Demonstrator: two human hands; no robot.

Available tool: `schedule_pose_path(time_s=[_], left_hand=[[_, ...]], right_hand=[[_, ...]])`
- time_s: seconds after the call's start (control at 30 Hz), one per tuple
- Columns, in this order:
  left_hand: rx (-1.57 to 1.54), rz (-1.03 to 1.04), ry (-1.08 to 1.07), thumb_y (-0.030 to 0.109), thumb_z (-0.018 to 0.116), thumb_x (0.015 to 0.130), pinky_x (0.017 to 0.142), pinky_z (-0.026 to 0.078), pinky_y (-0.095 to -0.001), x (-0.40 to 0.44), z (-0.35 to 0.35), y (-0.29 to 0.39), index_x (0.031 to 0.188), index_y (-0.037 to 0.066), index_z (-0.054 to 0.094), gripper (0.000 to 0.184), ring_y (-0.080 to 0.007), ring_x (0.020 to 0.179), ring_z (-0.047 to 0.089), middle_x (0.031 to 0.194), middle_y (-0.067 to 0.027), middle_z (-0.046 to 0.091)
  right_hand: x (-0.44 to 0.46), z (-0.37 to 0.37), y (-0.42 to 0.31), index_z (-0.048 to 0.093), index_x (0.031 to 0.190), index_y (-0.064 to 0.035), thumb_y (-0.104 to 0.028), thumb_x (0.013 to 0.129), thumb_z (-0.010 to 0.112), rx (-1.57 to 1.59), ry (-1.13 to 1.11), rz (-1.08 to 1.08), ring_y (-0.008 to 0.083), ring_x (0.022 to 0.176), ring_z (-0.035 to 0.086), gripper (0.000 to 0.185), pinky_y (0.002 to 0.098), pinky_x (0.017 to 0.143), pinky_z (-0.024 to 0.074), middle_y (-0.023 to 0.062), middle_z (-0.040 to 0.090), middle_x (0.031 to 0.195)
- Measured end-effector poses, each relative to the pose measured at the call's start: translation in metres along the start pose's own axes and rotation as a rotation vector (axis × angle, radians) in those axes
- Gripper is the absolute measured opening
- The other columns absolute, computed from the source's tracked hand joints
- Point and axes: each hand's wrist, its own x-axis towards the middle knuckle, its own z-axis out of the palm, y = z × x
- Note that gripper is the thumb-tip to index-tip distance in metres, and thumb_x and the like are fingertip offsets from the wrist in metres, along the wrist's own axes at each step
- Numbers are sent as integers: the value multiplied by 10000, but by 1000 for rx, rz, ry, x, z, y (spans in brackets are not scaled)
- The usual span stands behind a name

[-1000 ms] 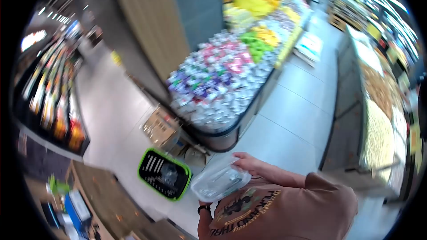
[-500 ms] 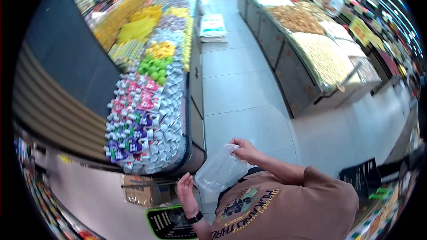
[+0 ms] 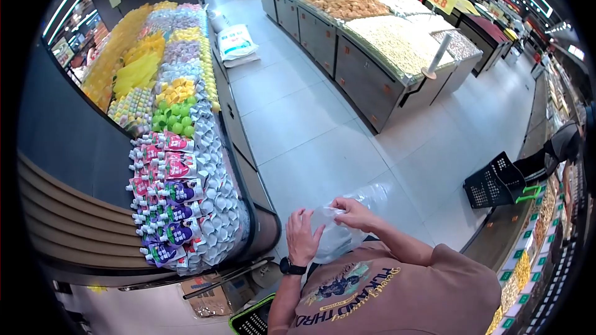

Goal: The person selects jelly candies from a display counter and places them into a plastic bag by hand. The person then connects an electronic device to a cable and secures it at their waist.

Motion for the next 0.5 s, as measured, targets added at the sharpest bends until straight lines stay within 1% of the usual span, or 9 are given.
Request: schedule_pose_path(time_s=[0.07, 0.1, 0.2, 0.27, 0.33, 0.4, 0.47, 0.5], left_hand=[[-56, 97, -38, 112, 642, 819, 846, 426, -436, 5, -1, -5, 996, 32, 565, 209, -340, 976, 547, 1008, -150, 563], [-82, 132, -52, 111, 626, 834, 829, 429, -441, 7, -1, -7, 965, 29, 563, 166, -343, 951, 552, 974, -154, 565], [-60, -11, -108, 104, 563, 879, 740, 436, -469, 8, 14, -28, 904, 9, 529, 104, -392, 863, 545, 900, -186, 547], [-139, -101, -29, 90, 495, 920, 688, 421, -500, 16, 13, -39, 878, -9, 501, 108, -435, 813, 521, 855, -220, 520], [-183, -184, 64, 51, 481, 906, 686, 414, -464, 29, 0, -40, 866, -21, 524, 93, -431, 825, 516, 866, -228, 508], [-161, -222, 110, 62, 484, 923, 674, 423, -444, 39, -12, -42, 869, -24, 545, 118, -424, 806, 528, 847, -227, 527], [-204, -256, 131, 71, 495, 929, 659, 434, -426, 50, -21, -40, 879, -29, 551, 125, -427, 792, 541, 824, -216, 555], [-187, -256, 147, 97, 511, 938, 619, 432, -395, 55, -20, -40, 881, -30, 551, 145, -365, 686, 563, 735, -193, 543]], right_hand=[[-1, -5, -11, 579, 995, -38, -87, 826, 590, -32, -94, 56, 84, 744, 543, 176, 239, 674, 440, 18, 595, 830], [2, -5, -15, 577, 1025, -53, -104, 838, 586, -62, -122, 27, 84, 745, 541, 193, 235, 667, 438, 14, 592, 821], [11, -10, -46, 574, 1076, -62, -128, 861, 591, -129, -181, 69, 79, 733, 529, 226, 232, 644, 433, 4, 577, 796], [19, -17, -54, 598, 1061, -57, -159, 894, 595, -149, -221, 14, 67, 682, 505, 196, 228, 602, 419, -7, 567, 752], [34, -30, -61, 643, 966, -45, -195, 926, 592, -260, -298, -35, 54, 629, 477, 164, 226, 563, 393, -25, 549, 691], [51, -45, -72, 668, 866, -36, -229, 950, 579, -360, -432, -79, 46, 600, 460, 229, 227, 535, 366, -37, 533, 642], [66, -55, -75, 673, 839, -34, -269, 968, 563, -309, -516, -67, 45, 599, 454, 290, 233, 524, 352, -40, 521, 624], [75, -60, -75, 658, 850, -29, -288, 976, 553, -273, -549, -63, 42, 611, 440, 307, 228, 537, 352, -43, 497, 637]])
